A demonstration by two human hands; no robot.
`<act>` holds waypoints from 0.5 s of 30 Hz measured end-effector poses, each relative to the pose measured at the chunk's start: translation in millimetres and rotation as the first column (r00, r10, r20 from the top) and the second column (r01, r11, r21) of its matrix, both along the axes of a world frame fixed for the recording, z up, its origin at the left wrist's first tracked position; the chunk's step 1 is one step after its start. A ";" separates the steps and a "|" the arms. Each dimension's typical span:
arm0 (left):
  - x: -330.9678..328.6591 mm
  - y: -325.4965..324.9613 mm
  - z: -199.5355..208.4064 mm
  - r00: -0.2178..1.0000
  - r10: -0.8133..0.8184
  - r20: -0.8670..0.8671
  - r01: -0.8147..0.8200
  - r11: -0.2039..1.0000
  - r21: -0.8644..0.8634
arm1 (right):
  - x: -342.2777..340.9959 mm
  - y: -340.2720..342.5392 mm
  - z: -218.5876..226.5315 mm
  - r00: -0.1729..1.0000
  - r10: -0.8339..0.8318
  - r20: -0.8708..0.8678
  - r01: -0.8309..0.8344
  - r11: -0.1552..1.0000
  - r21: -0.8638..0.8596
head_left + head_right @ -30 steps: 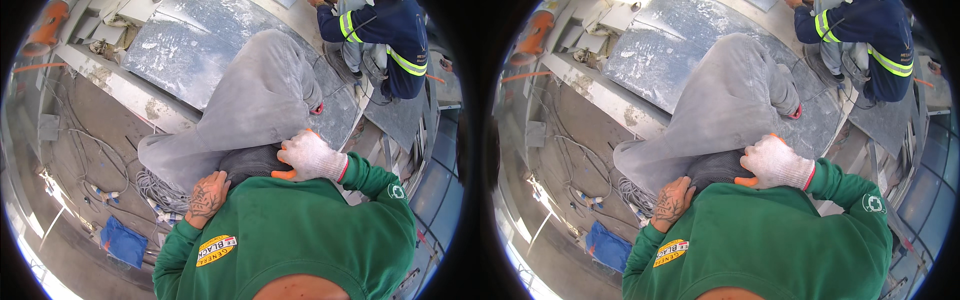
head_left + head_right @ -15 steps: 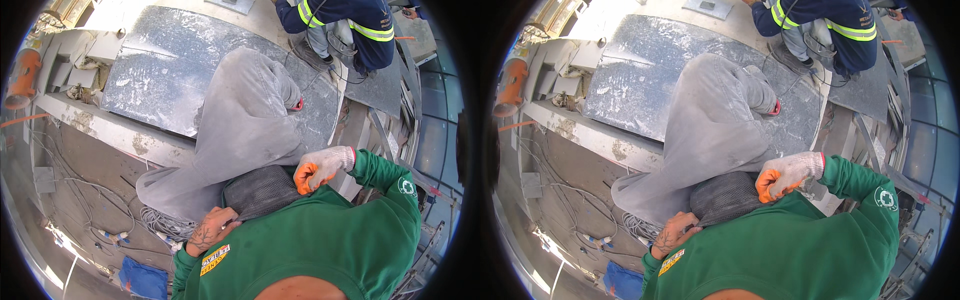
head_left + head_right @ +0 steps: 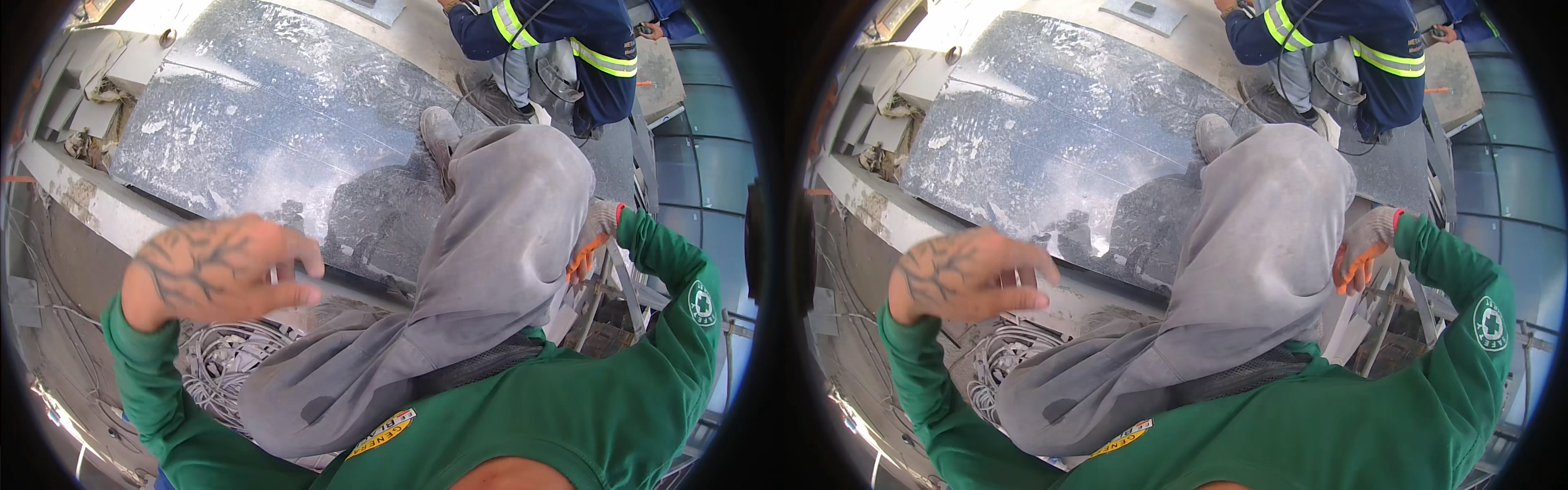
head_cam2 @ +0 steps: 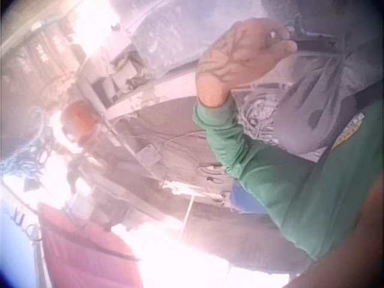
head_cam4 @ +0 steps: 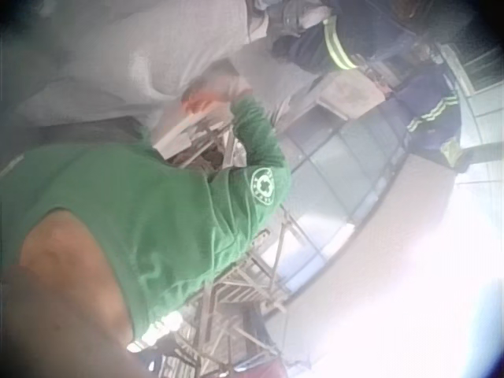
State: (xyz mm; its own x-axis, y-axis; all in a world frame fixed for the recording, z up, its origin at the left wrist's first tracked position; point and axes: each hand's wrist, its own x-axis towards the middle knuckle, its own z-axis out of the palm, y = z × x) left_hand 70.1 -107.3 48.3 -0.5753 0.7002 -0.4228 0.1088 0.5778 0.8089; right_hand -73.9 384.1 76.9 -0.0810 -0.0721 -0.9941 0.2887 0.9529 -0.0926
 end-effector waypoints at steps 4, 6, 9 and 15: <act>-75.0 -8.0 -20.4 0.909 0.349 -0.227 -0.377 0.921 -0.094 | -44.3 27.7 16.8 0.625 0.517 -0.585 -0.278 0.848 0.452; -75.3 1.7 -28.2 0.939 0.312 -0.144 -0.324 0.944 -0.068 | -43.2 37.7 34.9 0.408 0.634 -0.657 -0.256 0.771 0.584; -80.5 14.9 -51.8 0.963 0.264 -0.051 -0.268 0.958 -0.104 | -32.3 28.6 67.9 0.309 0.678 -0.667 -0.209 0.733 0.648; -82.0 -27.3 -76.0 0.858 0.512 0.032 -0.471 0.811 -0.348 | -49.6 -59.1 44.0 0.618 0.473 -0.628 -0.310 0.881 0.359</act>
State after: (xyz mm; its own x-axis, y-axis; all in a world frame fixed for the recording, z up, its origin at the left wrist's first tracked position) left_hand -11.9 -134.6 -27.8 -0.7369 0.1529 -0.6585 -0.3442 0.7535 0.5602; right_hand -123.5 325.1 120.9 -0.7464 -0.0752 -0.6613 -0.1839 0.9782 0.0963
